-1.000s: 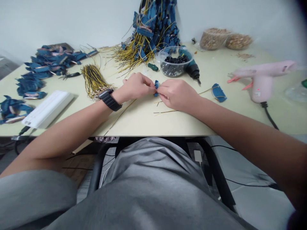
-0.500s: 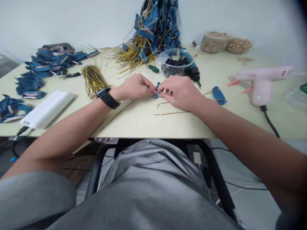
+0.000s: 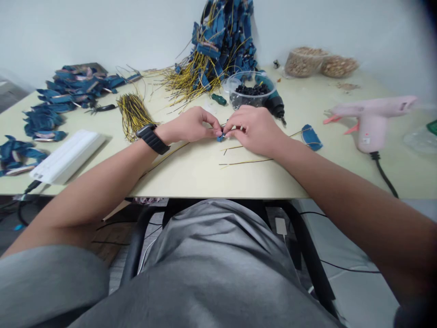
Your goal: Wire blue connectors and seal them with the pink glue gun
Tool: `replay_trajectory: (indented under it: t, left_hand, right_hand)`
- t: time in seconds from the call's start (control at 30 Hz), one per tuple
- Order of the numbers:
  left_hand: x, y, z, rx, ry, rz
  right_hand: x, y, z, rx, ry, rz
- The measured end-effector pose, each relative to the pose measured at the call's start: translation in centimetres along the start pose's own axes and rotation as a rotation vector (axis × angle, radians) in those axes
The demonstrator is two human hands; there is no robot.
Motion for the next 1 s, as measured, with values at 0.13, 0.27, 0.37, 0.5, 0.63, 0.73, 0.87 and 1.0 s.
replay_trajectory:
  t: [0.13, 0.27, 0.37, 0.5, 0.63, 0.73, 0.87, 1.0]
  left_hand:
    - [-0.1, 0.4, 0.3, 0.032, -0.010, 0.005]
    - [-0.1, 0.6, 0.3, 0.054, -0.014, 0.003]
    - [0.0, 0.9, 0.4, 0.063, -0.008, -0.024]
    - [0.2, 1.0, 0.4, 0.087, 0.019, -0.098]
    - [0.4, 0.9, 0.2, 0.117, 0.035, -0.173]
    - [0.2, 0.6, 0.2, 0.137, 0.025, -0.221]
    - [-1.2, -0.6, 0.3, 0.212, -0.086, -0.203]
    - [-3.4, -2.6, -0.9, 0.317, -0.389, -0.024]
  right_hand:
    - [0.1, 0.0, 0.3, -0.029, -0.025, 0.023]
    - [0.0, 0.5, 0.2, -0.085, -0.066, 0.043]
    - [0.5, 0.2, 0.2, -0.065, -0.059, 0.039]
    - [1.3, -0.5, 0.5, -0.022, -0.045, 0.023]
    - [1.1, -0.5, 0.7, -0.005, -0.027, 0.046]
    - [0.4, -0.4, 0.8, 0.023, -0.021, 0.074]
    - [-1.1, -0.6, 1.0, 0.088, -0.069, 0.101]
    - [-1.8, -1.3, 1.2, 0.186, -0.104, 0.146]
Point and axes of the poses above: each hand's wrist, its own z-axis towards the middle knuckle, its own x-axis out of the palm, y = z × x, the point moved 9 cm from there along z, towards the middle knuckle, and after that the axes turned 6 degrees about -z, right-handed, at the moved point
